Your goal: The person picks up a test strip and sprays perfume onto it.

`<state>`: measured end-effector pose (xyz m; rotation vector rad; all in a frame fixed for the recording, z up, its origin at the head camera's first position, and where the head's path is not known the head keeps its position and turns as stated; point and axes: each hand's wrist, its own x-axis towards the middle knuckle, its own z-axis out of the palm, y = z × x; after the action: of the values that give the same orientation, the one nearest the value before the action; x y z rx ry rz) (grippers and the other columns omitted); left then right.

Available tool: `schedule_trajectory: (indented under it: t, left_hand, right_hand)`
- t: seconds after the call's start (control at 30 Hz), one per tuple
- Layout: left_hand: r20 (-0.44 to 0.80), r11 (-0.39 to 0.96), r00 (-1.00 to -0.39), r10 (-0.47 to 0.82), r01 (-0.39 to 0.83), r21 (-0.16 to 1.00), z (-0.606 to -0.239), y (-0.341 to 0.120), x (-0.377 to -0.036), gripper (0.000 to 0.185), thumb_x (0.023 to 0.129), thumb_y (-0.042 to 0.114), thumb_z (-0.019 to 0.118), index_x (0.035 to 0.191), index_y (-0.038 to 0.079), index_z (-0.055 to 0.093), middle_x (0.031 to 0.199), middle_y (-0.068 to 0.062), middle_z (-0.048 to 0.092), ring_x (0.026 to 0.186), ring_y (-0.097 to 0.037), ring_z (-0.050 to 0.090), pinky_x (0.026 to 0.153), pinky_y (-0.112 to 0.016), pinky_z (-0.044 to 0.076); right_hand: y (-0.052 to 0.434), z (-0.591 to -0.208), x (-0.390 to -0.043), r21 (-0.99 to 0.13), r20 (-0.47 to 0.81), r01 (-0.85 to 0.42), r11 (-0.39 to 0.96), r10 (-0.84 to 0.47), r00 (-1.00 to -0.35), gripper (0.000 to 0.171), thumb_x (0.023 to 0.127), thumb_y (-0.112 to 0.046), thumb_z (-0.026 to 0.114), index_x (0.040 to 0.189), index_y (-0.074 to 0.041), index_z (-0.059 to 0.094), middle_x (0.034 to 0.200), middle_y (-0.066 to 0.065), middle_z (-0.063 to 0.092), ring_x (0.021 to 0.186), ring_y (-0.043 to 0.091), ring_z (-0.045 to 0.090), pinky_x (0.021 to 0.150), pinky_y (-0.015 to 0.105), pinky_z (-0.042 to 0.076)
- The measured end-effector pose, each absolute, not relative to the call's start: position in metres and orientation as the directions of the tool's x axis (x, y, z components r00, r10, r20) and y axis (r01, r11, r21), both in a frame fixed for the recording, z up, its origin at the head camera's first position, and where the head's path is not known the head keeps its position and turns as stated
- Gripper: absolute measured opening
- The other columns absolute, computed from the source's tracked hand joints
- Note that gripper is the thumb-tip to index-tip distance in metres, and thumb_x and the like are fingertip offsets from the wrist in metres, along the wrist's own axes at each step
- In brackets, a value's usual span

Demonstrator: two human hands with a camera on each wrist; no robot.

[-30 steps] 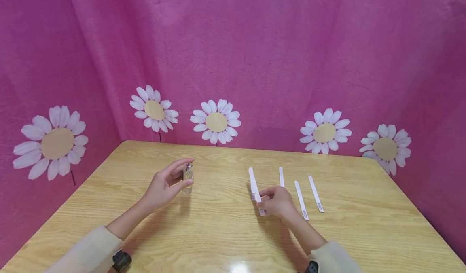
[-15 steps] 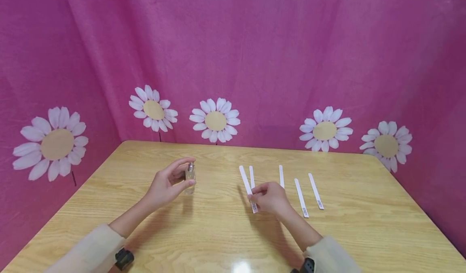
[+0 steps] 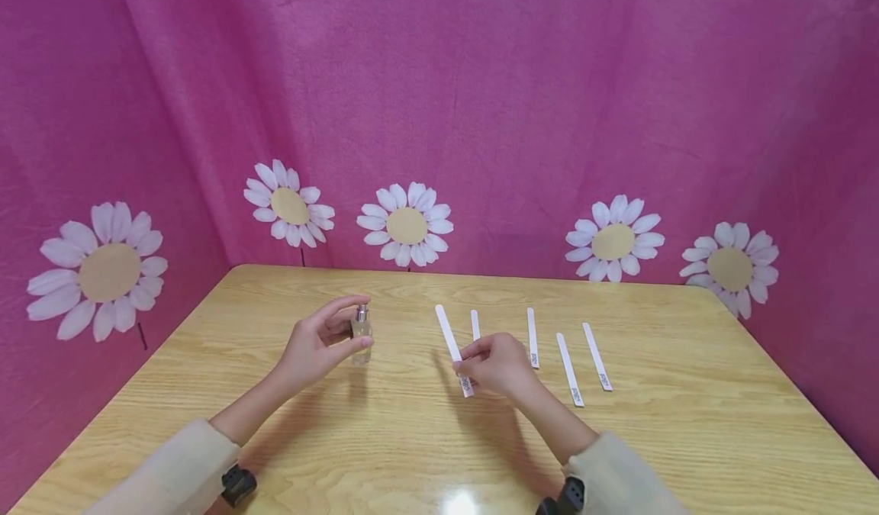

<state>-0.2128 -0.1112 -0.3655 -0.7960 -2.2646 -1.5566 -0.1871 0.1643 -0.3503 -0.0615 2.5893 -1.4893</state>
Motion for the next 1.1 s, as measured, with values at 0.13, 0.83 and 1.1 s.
schedule_trajectory:
  t: [0.13,0.83,1.1]
  left_hand:
    - [0.538,0.277,-0.796,0.277,0.602,0.749,-0.364,-0.109,-0.213,0.052,0.081,0.008,0.076,0.13,0.006,0.055,0.117,-0.016,0.07,0.095,-0.026,0.071,0.086,-0.032,0.059]
    - [0.619,0.326,-0.759,0.201,0.648,0.689,-0.361,-0.103,-0.211,0.046,0.077,-0.001,0.077,0.119,0.005,0.059,0.098,-0.015,0.074,0.086,-0.018,0.068,0.081,-0.036,0.061]
    - [0.596,0.338,-0.783,0.179,0.618,0.71,-0.363,-0.102,-0.209,0.048,0.078,0.002,0.077,0.123,0.006,0.058,0.1,-0.013,0.073,0.088,-0.02,0.068,0.082,-0.034,0.06]
  right_hand:
    - [0.159,-0.346,-0.188,-0.874,-0.091,0.01,0.485,-0.143,-0.986,0.018,0.083,-0.006,0.071,0.094,0.008,0.068,0.072,0.005,0.071,0.059,0.008,0.064,0.059,0.03,0.061]
    - [0.139,-0.327,-0.182,-0.887,-0.056,-0.058,0.458,-0.232,-0.971,0.013,0.082,-0.005,0.072,0.09,0.006,0.07,0.071,0.005,0.07,0.06,0.008,0.063,0.058,0.032,0.061]
    - [0.14,-0.328,-0.179,-0.891,-0.039,-0.088,0.446,-0.268,-0.963,0.014,0.083,-0.003,0.071,0.09,0.008,0.069,0.07,0.005,0.071,0.058,0.006,0.062,0.057,0.03,0.06]
